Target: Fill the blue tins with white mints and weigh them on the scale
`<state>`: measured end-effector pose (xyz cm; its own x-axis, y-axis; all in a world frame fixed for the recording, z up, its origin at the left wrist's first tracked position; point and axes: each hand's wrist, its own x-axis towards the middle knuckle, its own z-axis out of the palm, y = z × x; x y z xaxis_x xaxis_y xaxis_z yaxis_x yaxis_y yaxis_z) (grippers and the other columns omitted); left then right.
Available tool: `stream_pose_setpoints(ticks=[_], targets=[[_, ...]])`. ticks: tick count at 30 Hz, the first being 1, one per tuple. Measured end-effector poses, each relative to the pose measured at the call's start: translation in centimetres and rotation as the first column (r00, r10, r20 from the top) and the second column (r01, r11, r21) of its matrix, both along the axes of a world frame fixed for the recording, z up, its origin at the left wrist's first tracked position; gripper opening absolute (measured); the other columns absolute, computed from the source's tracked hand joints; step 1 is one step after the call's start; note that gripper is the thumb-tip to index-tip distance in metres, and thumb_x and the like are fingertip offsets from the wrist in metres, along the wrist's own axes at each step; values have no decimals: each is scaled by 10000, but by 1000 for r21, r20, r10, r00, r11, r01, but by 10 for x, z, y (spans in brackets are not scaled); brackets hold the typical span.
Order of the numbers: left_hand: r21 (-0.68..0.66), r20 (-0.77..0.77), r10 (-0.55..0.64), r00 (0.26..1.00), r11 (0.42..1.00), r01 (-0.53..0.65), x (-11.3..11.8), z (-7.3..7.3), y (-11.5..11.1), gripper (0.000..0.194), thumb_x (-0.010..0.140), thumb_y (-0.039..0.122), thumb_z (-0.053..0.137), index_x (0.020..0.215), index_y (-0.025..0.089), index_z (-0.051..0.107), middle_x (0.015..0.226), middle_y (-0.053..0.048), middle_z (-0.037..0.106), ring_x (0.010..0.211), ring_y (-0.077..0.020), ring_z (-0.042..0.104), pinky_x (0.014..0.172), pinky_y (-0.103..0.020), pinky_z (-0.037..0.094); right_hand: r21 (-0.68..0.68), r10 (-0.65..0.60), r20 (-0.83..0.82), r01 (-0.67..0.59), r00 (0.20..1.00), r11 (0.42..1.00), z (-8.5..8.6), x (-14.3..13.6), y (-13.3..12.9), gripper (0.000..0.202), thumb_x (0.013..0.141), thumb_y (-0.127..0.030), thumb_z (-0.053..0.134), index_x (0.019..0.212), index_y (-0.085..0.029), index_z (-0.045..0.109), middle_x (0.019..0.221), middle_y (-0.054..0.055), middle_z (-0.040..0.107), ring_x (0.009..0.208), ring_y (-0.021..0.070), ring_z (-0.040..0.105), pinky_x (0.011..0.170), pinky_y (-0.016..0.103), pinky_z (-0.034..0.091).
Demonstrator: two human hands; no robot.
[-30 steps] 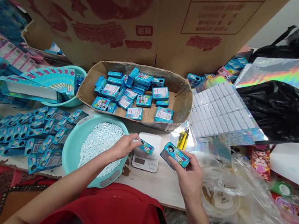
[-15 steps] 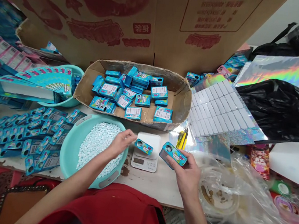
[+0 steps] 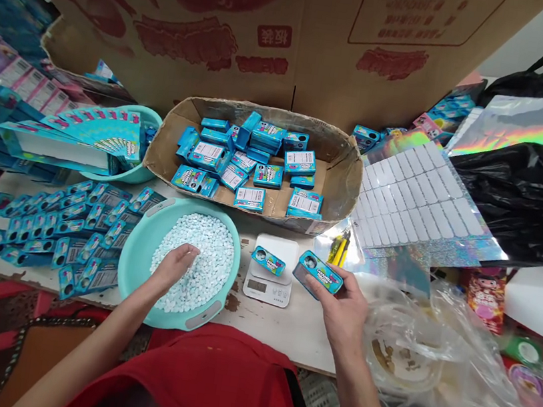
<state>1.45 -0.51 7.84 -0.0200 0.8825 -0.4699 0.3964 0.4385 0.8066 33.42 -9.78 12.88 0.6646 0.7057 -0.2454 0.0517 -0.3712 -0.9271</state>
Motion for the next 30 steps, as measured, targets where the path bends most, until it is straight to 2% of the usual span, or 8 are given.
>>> stream_pose_setpoints(ticks=[6,11,15,17,21,24,28,30], targets=[[21,-541,-406,736,869,495,8,6,-1,210,900,301,390,868,224,583,695,-34,585,659,-204,521,596,-284,296,-1,-5,-4,5,1000,1000,-3,2,-3,536,493,-433,837,927,-180,651,797,38,681,684,188,621,624,318,528],[-89,-746,-491,450,743,664,14,16,1,189,866,289,508,1021,246,606,1073,-74,587,1013,-263,505,783,-339,398,-40,-14,15,14,1000,999,-2,3,-4,543,507,-448,831,945,-182,653,786,32,676,676,185,610,577,295,519],[122,-716,-447,536,676,727,48,21,5,258,878,276,502,1121,217,563,1119,-77,564,1062,-238,492,896,-361,417,-29,-5,40,6,999,1000,0,2,-2,534,497,-461,827,911,-171,655,794,40,674,688,196,610,578,305,525],[257,-659,-495,566,559,788,76,22,3,365,844,276,562,1201,223,505,1210,-77,527,1128,-238,465,935,-364,416,-35,-14,45,16,999,999,0,2,-1,555,480,-475,826,910,-166,658,786,40,672,684,196,606,578,305,525],[292,-673,-598,436,327,899,127,17,-2,564,791,227,618,1312,241,402,1353,-103,427,1226,-298,404,942,-445,416,-91,-33,83,40,996,995,0,0,3,608,443,-501,827,921,-160,668,761,31,654,642,174,571,500,260,494],[329,-654,-547,523,417,847,129,11,-1,626,790,231,617,1355,238,348,1402,-107,383,1269,-314,359,966,-469,393,-117,-31,86,41,996,992,1,-1,5,636,434,-506,826,939,-154,665,747,32,645,623,168,558,460,244,483],[380,-569,-355,741,686,621,83,4,2,467,853,323,550,1284,193,426,1293,-101,481,1193,-242,424,1004,-397,365,-114,-31,101,42,994,993,-3,-1,5,628,435,-515,817,922,-149,666,734,37,641,620,171,555,458,246,481],[224,-613,-342,712,789,572,54,-3,1,344,879,270,499,1206,165,493,1208,-107,526,1130,-232,463,981,-374,373,-119,-18,105,31,994,992,-7,-2,6,622,434,-512,816,917,-151,666,744,41,647,614,173,556,449,246,470]])
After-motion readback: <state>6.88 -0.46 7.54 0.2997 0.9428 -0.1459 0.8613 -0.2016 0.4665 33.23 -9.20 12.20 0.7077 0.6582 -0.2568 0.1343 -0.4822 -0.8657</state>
